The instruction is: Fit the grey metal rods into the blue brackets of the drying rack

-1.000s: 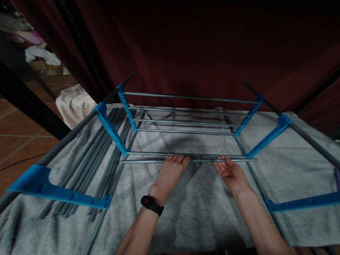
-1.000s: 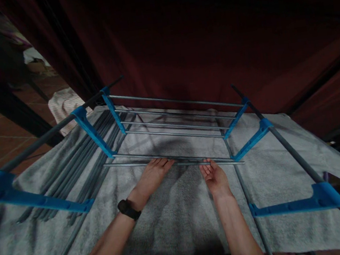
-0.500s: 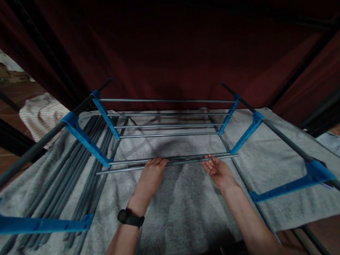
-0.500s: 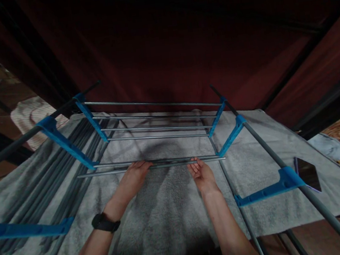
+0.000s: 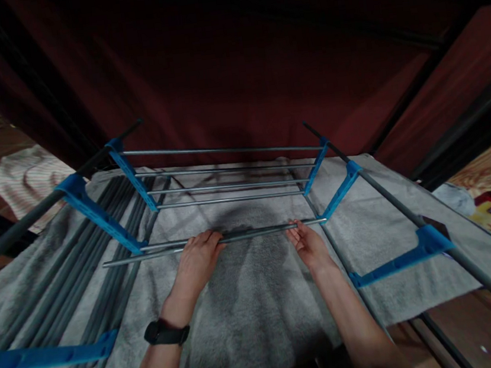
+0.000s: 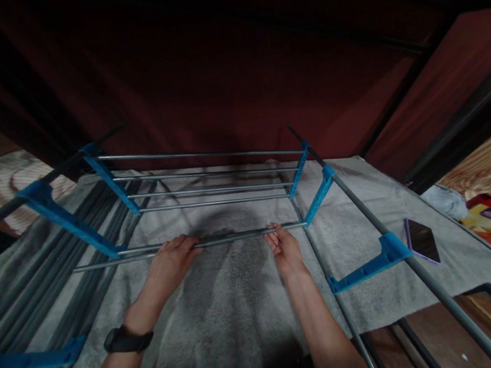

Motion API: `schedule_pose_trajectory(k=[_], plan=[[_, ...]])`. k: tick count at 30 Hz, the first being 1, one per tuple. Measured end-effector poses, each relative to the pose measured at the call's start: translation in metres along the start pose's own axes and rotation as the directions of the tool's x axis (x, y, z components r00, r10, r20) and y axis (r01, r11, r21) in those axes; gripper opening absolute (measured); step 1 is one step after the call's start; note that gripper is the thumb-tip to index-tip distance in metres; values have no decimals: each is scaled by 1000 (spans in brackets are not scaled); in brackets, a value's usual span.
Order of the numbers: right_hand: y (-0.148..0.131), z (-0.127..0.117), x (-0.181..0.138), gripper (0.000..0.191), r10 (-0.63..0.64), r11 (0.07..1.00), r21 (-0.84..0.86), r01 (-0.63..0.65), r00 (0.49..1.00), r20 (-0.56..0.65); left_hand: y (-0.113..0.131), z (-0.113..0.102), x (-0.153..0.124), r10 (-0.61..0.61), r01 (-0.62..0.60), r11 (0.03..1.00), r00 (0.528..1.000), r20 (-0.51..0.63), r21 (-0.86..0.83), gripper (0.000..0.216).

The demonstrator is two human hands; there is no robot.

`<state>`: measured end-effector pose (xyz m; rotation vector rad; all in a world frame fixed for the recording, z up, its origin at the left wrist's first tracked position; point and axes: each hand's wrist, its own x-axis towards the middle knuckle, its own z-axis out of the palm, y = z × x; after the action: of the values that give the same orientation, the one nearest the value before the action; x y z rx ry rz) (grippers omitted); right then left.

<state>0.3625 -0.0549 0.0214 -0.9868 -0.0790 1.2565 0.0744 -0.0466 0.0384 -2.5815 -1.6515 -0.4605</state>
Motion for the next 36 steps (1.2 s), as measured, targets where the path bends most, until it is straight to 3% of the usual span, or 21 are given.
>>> schedule_pose_trajectory(k=[6, 11, 18, 26, 36], plan=[[-3, -5, 7, 12, -68, 998, 1, 68, 997, 26, 6, -3, -1, -50, 50, 999, 998, 48, 5, 19], [-5, -6, 12, 16, -121, 993, 2, 121, 992, 26, 8, 0, 0, 19, -21, 997, 999, -27, -69, 32], [-8, -4, 15, 14, -107, 994, 8, 107, 994, 26, 6, 4, 1, 47, -53, 995, 996, -80, -84, 33], [-9, -6, 17, 11, -126, 992, -18, 128, 990, 63, 8, -3, 0, -6, 5, 998, 1000, -23, -65, 21], [-15, -5, 15, 7, -137, 990, -12, 137, 990, 12, 4, 0, -1, 63, -68, 996, 995, -79, -63, 30]])
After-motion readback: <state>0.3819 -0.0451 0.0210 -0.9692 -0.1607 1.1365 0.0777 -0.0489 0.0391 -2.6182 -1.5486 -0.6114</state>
